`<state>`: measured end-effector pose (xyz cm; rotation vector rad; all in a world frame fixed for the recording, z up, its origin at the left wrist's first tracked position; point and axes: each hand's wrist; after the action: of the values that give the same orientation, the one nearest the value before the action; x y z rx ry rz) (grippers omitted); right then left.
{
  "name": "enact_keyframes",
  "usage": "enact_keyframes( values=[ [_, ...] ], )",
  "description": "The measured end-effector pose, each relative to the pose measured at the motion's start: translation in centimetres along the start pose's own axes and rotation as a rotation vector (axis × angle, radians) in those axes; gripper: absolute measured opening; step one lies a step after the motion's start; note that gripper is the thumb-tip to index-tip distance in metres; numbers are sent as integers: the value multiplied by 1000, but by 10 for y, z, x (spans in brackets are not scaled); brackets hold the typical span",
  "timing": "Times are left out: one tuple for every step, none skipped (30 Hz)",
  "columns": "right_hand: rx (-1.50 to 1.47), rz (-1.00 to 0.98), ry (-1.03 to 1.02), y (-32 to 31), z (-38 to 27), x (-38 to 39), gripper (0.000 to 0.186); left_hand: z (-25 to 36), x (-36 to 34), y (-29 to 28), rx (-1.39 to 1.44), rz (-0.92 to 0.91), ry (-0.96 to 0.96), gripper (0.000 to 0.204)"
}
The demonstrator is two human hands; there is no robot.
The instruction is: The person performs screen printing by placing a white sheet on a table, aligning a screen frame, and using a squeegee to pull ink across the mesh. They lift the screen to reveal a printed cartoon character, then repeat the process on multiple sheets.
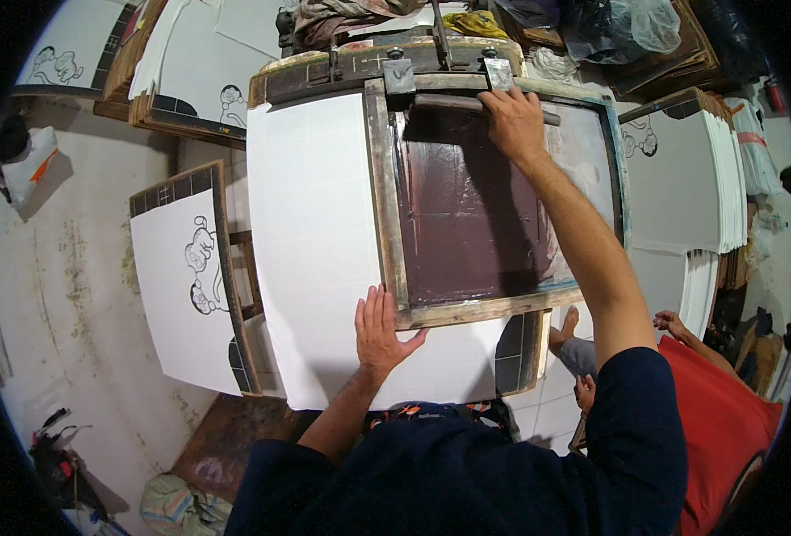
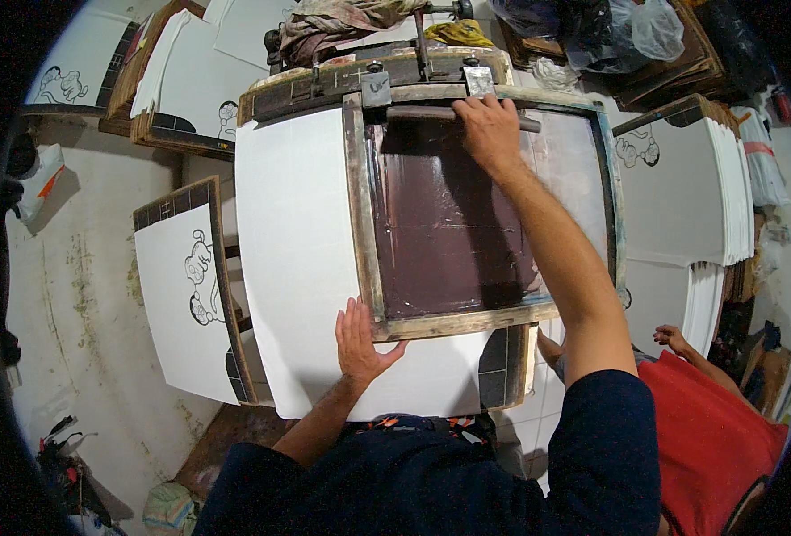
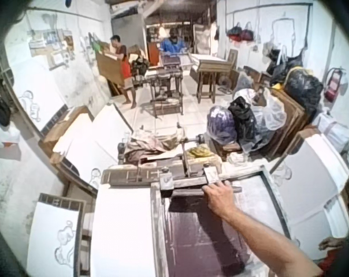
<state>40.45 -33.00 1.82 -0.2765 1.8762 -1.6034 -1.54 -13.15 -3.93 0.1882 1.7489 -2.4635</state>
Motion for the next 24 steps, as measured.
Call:
enact_keyframes(
  values=[
    [-19,-14,2,3,-7,-6,38,0,0,0,-1,2,0,117],
    [-29,19,1,7,-14,-10,38,0,0,0,-5,6,1,116],
    [-41,51,-1,11,-21,-14,38,0,0,0,-4,2,-3,116],
    [-53,81,-2,16,-28,-18,37,0,0,0,-4,2,-6,116],
    [-65,108,-2,20,-34,-19,37,0,0,0,-1,0,-10,115],
    [-95,117,2,25,-37,-23,36,0,0,0,-22,3,-6,114],
    [-106,93,25,28,-38,-26,36,0,0,0,-42,9,-2,112],
    [-119,88,29,30,-37,-29,37,0,0,0,-65,-7,-12,111],
    [-127,92,35,30,-35,-31,37,0,0,0,-61,9,0,111],
    [-138,22,29,28,-32,-33,40,0,0,0,-58,4,-1,110],
    [-164,15,-9,24,-30,-31,41,0,0,0,-61,-9,-5,110],
    [-181,-7,-32,19,-29,-28,41,1,0,-1,-52,5,-6,110],
    [-190,-45,-43,12,-29,-24,42,1,0,-1,-45,3,-11,110],
    [-209,-53,-77,3,-31,-13,43,1,0,-1,-32,-5,-28,110],
    [-211,-115,-105,-7,-33,0,44,1,-1,-1,-29,6,-11,111],
    [-119,-158,-122,-17,-40,21,47,1,-1,-1,-22,5,-10,113],
    [-203,-232,-43,-26,-49,45,46,1,-1,-1,-18,7,-7,115],
    [-179,-137,-53,-35,-58,71,44,1,-1,-1,-13,7,-3,114],
    [-186,-159,-24,-42,-67,92,43,0,-1,-1,-7,-1,-2,114],
    [-241,-179,0,-47,-71,107,41,0,0,-1,-4,-12,-4,115],
    [-278,-81,-21,-47,-71,111,38,0,0,-1,0,-16,-9,115],
    [-320,-35,-28,-47,-74,114,36,0,0,0,-6,-25,-4,115],
    [-355,-5,-1,-46,-74,115,35,0,1,0,-10,-21,0,115],
    [-352,22,12,-44,-72,108,34,0,1,0,-15,-14,3,115]
  ],
)
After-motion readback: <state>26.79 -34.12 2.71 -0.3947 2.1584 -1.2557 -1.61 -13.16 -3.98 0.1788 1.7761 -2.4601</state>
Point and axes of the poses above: each hand's wrist, its own x-axis away from the middle knuckle, its own y-axis out of the palm, z = x × y, and after that the axes turned 4 degrees about -x, right-handed
